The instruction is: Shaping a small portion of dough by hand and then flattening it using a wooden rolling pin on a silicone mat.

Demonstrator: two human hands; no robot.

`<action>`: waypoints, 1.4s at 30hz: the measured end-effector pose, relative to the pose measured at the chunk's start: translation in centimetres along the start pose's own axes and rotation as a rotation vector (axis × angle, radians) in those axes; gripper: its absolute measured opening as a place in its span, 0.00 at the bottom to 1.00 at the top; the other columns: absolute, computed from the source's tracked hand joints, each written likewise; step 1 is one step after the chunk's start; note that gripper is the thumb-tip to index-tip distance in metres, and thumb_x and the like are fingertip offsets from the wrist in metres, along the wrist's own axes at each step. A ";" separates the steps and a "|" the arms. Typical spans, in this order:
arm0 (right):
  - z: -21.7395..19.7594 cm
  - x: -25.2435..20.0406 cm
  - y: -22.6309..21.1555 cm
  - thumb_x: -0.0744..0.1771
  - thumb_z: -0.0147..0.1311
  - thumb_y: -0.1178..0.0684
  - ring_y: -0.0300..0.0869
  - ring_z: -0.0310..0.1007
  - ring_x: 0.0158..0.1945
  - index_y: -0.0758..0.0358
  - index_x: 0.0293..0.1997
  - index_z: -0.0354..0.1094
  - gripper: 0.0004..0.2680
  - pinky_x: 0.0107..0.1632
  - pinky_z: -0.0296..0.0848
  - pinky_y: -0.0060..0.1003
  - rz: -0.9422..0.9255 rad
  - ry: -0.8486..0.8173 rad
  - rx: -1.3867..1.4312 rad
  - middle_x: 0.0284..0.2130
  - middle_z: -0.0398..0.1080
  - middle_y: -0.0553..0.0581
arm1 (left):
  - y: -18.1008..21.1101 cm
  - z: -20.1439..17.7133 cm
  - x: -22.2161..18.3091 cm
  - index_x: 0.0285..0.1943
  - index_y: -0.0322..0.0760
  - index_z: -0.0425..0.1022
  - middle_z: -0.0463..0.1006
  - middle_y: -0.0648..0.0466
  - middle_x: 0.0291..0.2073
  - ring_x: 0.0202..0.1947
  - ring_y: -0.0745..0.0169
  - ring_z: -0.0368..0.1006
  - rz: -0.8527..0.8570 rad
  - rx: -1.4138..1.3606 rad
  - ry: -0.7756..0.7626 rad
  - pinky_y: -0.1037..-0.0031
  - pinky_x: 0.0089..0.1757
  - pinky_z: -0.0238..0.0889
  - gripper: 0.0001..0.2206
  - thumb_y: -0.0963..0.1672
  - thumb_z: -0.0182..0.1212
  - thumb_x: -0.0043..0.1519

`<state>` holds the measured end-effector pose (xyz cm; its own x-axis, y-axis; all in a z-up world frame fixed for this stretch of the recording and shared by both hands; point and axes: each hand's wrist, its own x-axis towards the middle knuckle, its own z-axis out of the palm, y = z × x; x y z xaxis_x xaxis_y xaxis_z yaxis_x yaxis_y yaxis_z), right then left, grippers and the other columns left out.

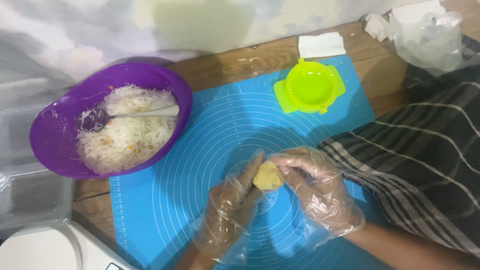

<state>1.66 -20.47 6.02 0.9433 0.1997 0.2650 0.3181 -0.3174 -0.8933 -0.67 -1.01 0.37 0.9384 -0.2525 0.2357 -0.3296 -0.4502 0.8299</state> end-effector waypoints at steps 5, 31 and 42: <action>0.3 -0.1 0.3 0.69 0.50 0.53 0.44 0.78 0.50 0.60 0.49 0.74 0.08 0.52 0.79 0.35 0.022 0.018 0.007 0.45 0.77 0.57 | -0.5 0.4 0.0 0.76 0.55 0.56 0.82 0.56 0.37 0.19 0.73 0.73 0.056 0.052 0.038 0.83 0.22 0.80 0.25 0.45 0.58 0.70; 0.4 -0.4 1.4 0.65 0.62 0.57 0.46 0.75 0.58 0.56 0.58 0.69 0.15 0.58 0.84 0.34 -0.080 -0.068 0.118 0.55 0.72 0.59 | -0.1 -0.8 0.4 0.78 0.56 0.50 0.69 0.65 0.19 0.12 0.77 0.62 0.006 -0.031 -0.045 0.85 0.15 0.69 0.26 0.57 0.35 0.72; -0.4 0.4 0.8 0.65 0.58 0.66 0.48 0.83 0.47 0.64 0.48 0.75 0.09 0.51 0.86 0.38 0.085 -0.125 0.533 0.45 0.79 0.61 | 2.7 -2.6 2.1 0.66 0.56 0.72 0.83 0.62 0.37 0.26 0.74 0.77 -0.305 -0.223 -0.221 0.84 0.25 0.77 0.19 0.46 0.58 0.65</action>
<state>2.36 -21.02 5.60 0.9349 0.3124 0.1683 0.1193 0.1699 -0.9782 0.69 -0.52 4.45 0.9368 -0.3245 -0.1309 0.0126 -0.3425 0.9394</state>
